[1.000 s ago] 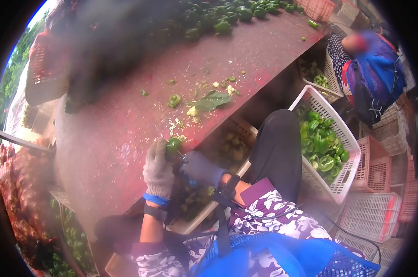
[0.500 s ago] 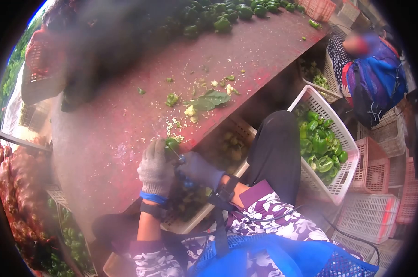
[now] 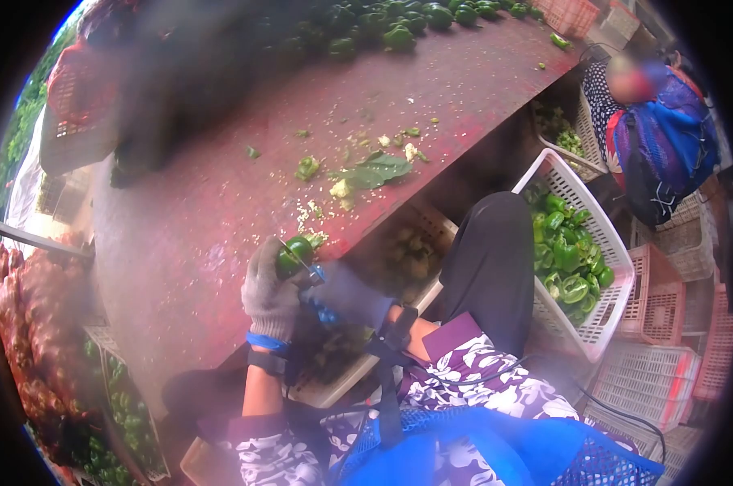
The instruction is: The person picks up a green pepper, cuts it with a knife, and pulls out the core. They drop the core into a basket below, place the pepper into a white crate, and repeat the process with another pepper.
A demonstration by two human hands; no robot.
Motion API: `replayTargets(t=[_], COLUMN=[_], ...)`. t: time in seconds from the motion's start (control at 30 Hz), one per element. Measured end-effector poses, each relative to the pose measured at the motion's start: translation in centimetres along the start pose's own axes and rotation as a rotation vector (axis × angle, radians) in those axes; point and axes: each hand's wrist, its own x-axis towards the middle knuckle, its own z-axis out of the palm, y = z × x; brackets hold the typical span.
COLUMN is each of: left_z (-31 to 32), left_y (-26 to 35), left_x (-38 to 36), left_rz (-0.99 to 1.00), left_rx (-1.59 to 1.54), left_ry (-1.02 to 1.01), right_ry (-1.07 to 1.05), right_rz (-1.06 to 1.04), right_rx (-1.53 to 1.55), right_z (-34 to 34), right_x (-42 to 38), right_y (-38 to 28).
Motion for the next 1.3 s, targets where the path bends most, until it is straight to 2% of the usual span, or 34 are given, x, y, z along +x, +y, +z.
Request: replayTargets(t=[0.17,0.27,0.37,0.47,0.57,0.67,0.77,0.87,0.97,1.1,1.17,1.27,1.3], left_z=[-0.1,-0.1,0.2,-0.1,-2.0,-3.6,-4.0,-4.3,-4.3,-3.8,-3.4,-3.2,-3.0], left_y=[0.8,-0.2,0.0,1.2,2.2,3.5,3.9,4.8,5.2,5.6,6.0,7.6,7.7], left_x=[0.2,0.2,0.3,0.1,0.2,0.2,0.5,0.8,0.9,1.1,1.0,1.1,1.4], left_rz=[-0.092,-0.005,0.075,0.146,0.172,0.212,0.248,0.162,0.219,0.284,0.305,-0.254,-0.237], left_rx=[-0.033,0.003,-0.022,-0.024,-0.066,-0.057,-0.091,-0.041,-0.018,-0.059,-0.060,-0.857,-0.812], left_ry=[0.063,0.050,0.047,0.002,-0.101,-0.144,-0.158,-0.247,-0.206,-0.100,-0.026,0.071,0.072], right_ry=[0.249,0.421,0.384,0.131,-0.123,-0.236,-0.147,-0.098,-0.091,0.013,-0.032,-0.183,-0.169], right_rz=[-0.196,-0.235,-0.184,-0.216,-0.176,-0.179,-0.179,-0.208,-0.309,-0.318,-0.308,-0.206,-0.216], right_rx=[-0.584,-0.117,-0.295,0.045,0.270,0.264,0.263,0.349,0.386,0.524,0.580,0.943,0.985], right_z=[-0.2,-0.8,-0.6,-1.4,-2.0,-1.9,-1.6,-2.4,-2.1,-0.7,-0.4,-0.6,-0.5], right_x=[-2.3,-2.6,-1.4,0.4,-0.1,-2.1,-3.0,-0.6,-0.6,-2.2,-2.5,-1.8,-1.7], right_y=[-0.2,-1.8,-3.2,-0.5,-1.3,-4.0,-4.5,-0.5,0.2,-0.8,-1.4,0.2,0.3])
